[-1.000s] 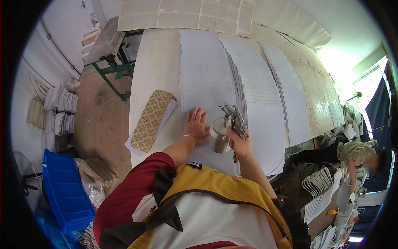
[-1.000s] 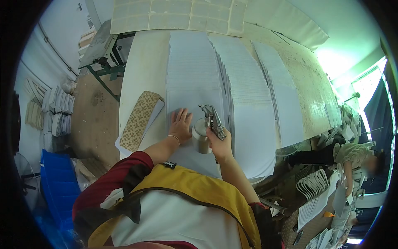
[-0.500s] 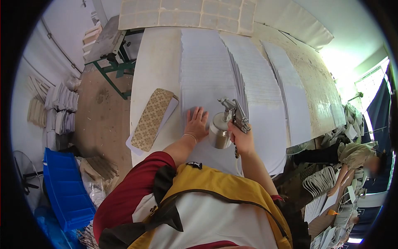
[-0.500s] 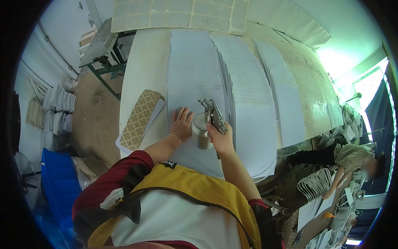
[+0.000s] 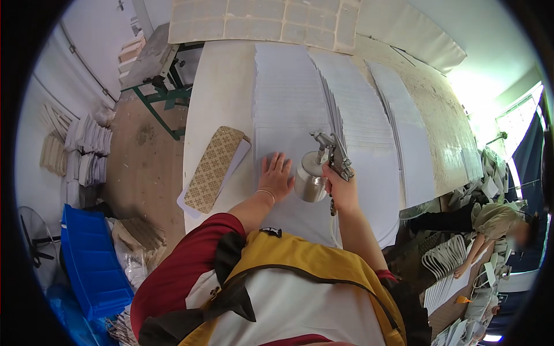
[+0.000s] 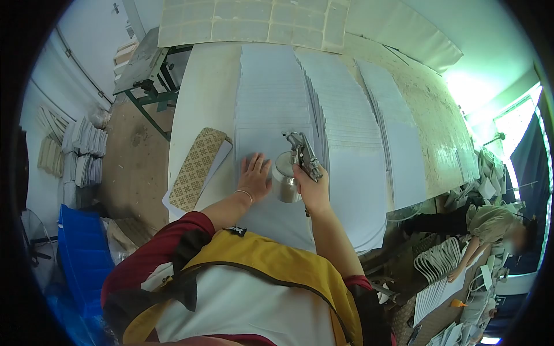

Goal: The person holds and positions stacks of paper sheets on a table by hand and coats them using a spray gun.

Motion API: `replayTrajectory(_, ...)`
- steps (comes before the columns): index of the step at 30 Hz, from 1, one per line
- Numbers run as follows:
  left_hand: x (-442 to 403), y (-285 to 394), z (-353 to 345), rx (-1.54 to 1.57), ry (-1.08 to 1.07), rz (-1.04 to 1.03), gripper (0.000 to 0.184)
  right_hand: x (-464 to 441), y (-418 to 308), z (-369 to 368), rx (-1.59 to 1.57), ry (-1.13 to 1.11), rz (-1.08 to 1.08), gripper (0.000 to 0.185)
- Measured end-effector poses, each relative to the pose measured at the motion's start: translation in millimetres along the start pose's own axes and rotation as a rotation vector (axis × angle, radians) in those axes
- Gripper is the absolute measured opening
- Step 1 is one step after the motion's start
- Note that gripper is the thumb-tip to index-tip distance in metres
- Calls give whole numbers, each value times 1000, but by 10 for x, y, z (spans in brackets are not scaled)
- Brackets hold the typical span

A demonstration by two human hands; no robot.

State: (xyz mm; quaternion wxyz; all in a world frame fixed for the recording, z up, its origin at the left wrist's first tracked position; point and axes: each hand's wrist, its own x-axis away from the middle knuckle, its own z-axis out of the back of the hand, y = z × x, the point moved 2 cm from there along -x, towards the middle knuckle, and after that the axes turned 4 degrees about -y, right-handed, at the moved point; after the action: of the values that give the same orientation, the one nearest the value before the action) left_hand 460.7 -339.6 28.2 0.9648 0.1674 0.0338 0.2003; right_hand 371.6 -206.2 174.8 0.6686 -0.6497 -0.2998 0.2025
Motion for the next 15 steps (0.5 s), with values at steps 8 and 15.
replayTrajectory(8,23,11,20,10,5,-2,60,-164,57,14,-18,62,32,10)
replayTrajectory(15,10,-9,-8,-24,-14,-13,63,-201,24,-42,-24,24,-10,8)
